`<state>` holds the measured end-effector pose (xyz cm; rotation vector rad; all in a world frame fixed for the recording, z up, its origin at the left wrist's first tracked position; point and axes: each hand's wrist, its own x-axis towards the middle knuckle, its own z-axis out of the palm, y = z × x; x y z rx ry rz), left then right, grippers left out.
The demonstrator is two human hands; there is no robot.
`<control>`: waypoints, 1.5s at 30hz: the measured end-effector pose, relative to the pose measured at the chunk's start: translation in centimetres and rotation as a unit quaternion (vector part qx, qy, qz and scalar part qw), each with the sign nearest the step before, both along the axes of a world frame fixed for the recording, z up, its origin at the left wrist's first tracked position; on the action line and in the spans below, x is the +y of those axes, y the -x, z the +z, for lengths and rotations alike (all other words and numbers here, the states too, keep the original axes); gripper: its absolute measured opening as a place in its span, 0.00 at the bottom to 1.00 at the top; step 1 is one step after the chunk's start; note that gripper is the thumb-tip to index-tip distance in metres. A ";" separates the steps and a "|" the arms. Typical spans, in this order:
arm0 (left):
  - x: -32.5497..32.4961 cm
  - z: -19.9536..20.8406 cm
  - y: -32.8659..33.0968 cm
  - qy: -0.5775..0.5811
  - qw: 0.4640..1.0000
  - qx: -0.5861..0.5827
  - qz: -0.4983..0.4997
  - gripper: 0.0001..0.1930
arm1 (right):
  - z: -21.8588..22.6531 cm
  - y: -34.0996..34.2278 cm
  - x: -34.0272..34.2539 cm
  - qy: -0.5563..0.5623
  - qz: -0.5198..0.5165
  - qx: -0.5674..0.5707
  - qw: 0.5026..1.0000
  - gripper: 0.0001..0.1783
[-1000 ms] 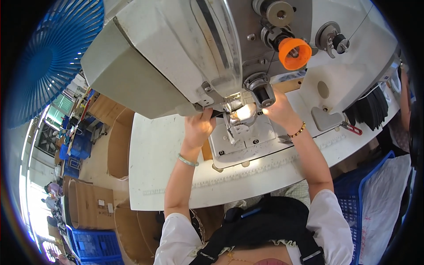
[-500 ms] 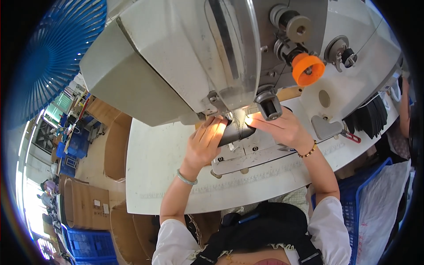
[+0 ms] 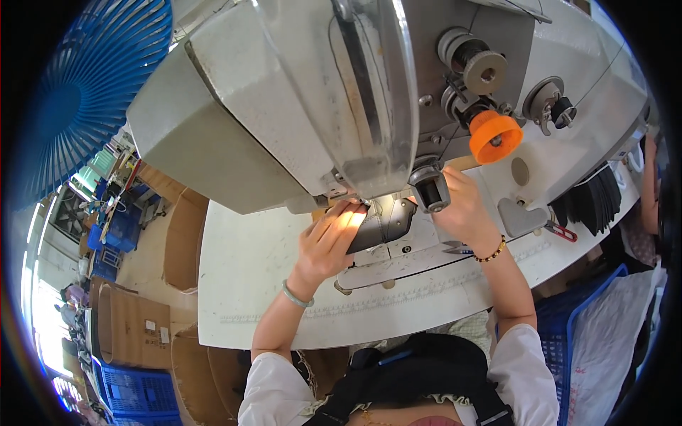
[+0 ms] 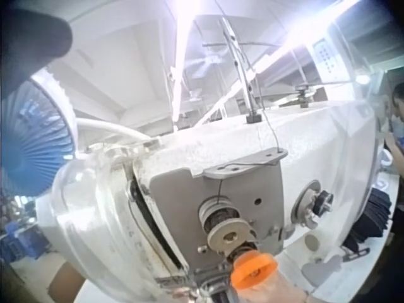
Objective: Stitching components of a black shoe upper using an industrial sewing machine.
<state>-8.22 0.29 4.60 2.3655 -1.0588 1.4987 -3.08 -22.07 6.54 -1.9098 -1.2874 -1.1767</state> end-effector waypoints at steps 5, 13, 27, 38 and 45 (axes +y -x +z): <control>0.0 -0.1 0.2 0.021 1.000 -0.008 -0.008 0.15 | 0.6 0.7 0.0 0.027 -0.003 0.026 0.999 0.10; 0.5 -1.0 0.0 0.033 0.999 -0.008 -0.003 0.15 | 0.5 1.2 0.5 0.004 0.028 0.093 0.995 0.09; -0.1 -1.0 0.2 0.059 0.998 0.017 -0.023 0.16 | 0.0 0.8 0.3 0.003 0.035 0.082 0.996 0.10; -0.3 -0.5 0.9 0.035 0.998 0.042 -0.009 0.21 | 0.3 0.2 -0.2 -0.003 0.043 0.060 0.997 0.10; -0.2 -0.4 0.9 0.029 0.998 0.049 0.002 0.24 | 0.1 -0.1 -0.2 -0.003 0.038 0.062 0.997 0.10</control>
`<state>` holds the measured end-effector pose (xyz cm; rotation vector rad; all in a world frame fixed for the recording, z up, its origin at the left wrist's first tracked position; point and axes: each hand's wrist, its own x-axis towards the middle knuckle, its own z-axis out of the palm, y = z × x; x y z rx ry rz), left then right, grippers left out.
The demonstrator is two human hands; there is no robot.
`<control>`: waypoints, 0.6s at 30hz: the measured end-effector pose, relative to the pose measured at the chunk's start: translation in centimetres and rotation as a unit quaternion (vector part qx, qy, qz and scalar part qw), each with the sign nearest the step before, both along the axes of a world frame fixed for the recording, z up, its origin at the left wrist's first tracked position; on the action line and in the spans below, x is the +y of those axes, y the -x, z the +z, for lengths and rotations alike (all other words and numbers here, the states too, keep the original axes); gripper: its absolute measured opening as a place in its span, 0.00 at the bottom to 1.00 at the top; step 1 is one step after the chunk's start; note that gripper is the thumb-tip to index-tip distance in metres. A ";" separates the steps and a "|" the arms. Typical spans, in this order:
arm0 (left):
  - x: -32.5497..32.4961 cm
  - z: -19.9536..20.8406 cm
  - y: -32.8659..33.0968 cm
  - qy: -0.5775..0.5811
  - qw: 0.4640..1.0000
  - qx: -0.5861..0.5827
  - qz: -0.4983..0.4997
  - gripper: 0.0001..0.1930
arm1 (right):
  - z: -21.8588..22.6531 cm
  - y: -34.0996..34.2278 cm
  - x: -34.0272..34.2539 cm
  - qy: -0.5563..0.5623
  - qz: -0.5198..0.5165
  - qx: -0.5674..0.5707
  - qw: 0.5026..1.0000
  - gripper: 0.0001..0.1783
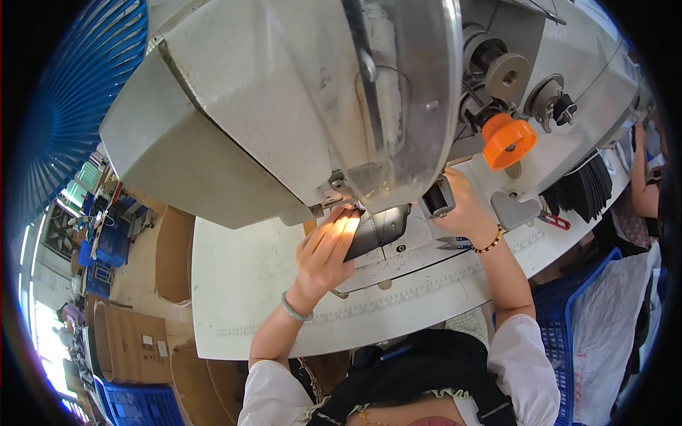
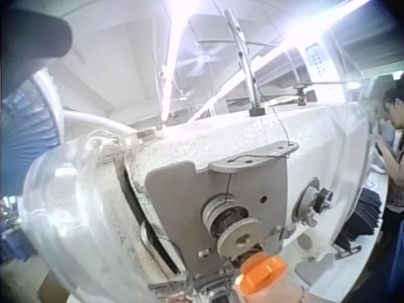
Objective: Stitching components of a black shoe upper using an industrial sewing machine.
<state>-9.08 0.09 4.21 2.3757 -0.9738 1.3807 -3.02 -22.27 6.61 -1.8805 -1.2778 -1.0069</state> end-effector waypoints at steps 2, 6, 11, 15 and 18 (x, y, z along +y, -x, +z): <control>0.0 0.0 0.0 -0.001 1.000 0.002 -0.002 0.24 | 0.0 0.1 0.0 -0.002 -0.002 0.006 1.000 0.11; -0.1 0.0 0.2 -0.003 1.000 -0.005 -0.001 0.24 | -0.1 0.0 0.1 -0.012 0.006 0.006 1.000 0.12; -0.3 0.0 0.2 -0.001 1.000 -0.005 0.004 0.24 | -0.2 -0.2 -0.1 -0.002 0.015 0.018 1.000 0.14; -0.4 0.0 0.3 0.002 1.000 -0.005 0.014 0.24 | -0.2 -0.1 0.0 -0.003 0.006 0.028 1.000 0.14; -0.4 0.0 0.3 0.002 1.000 0.001 0.018 0.25 | 0.1 0.1 0.1 -0.008 0.017 0.028 0.999 0.15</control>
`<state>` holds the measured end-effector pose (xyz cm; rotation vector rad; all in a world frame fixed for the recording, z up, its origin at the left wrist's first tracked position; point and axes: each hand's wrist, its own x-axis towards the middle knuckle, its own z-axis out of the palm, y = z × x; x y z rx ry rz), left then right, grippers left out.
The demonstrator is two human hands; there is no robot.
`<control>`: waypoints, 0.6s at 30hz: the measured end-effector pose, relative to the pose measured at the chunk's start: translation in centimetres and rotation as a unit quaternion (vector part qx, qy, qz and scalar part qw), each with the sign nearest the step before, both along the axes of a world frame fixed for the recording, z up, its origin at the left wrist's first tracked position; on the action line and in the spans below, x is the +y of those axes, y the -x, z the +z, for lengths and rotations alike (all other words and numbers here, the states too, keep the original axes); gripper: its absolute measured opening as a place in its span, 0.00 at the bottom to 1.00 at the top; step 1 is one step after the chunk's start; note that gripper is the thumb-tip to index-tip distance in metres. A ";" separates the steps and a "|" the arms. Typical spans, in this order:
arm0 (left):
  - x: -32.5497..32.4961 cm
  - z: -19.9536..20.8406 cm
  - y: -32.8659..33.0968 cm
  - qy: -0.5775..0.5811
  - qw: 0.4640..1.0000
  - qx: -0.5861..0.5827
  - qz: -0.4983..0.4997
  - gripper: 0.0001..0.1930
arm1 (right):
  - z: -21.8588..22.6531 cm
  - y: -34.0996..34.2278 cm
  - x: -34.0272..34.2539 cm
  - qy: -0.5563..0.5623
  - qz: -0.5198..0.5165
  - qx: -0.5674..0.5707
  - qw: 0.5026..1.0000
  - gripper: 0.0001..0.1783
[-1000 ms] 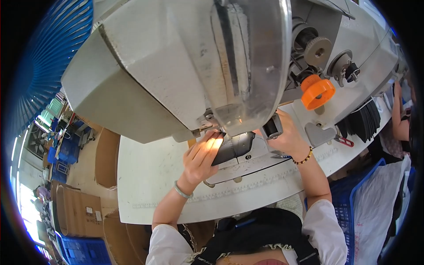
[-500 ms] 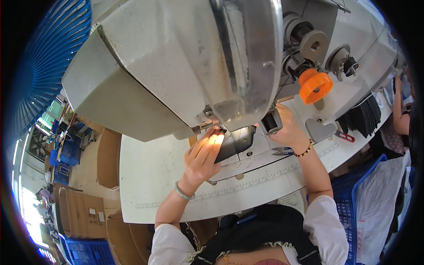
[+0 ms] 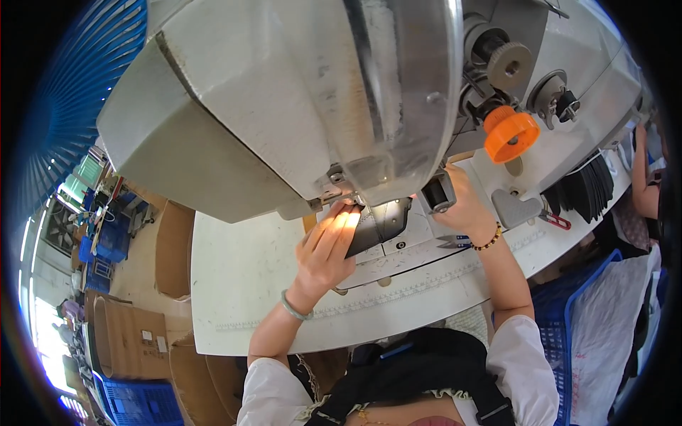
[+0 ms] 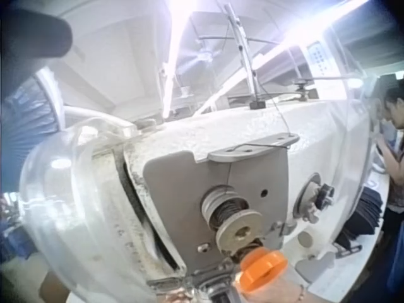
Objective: Stitching components of a black shoe upper using an industrial sewing machine.
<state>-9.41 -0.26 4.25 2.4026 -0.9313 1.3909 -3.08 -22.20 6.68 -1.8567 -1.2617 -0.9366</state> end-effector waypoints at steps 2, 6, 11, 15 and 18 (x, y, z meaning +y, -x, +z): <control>0.1 0.0 0.0 -0.001 1.000 0.003 0.000 0.25 | 0.1 0.4 0.0 0.005 -0.023 0.023 0.999 0.14; 0.1 -0.1 -0.1 0.001 1.000 0.001 -0.003 0.25 | -0.4 -0.1 0.1 0.008 -0.010 0.008 1.000 0.14; 0.0 0.0 -0.1 -0.001 1.000 0.000 -0.002 0.25 | -0.6 -0.2 0.0 0.004 -0.012 0.005 1.000 0.16; -0.1 0.1 -0.3 -0.001 1.000 0.001 0.000 0.24 | -0.6 -0.4 0.0 0.000 -0.013 0.003 1.000 0.16; 0.0 0.0 -0.4 0.009 1.000 -0.001 -0.003 0.23 | -0.5 -0.5 0.1 -0.002 -0.002 0.012 1.000 0.16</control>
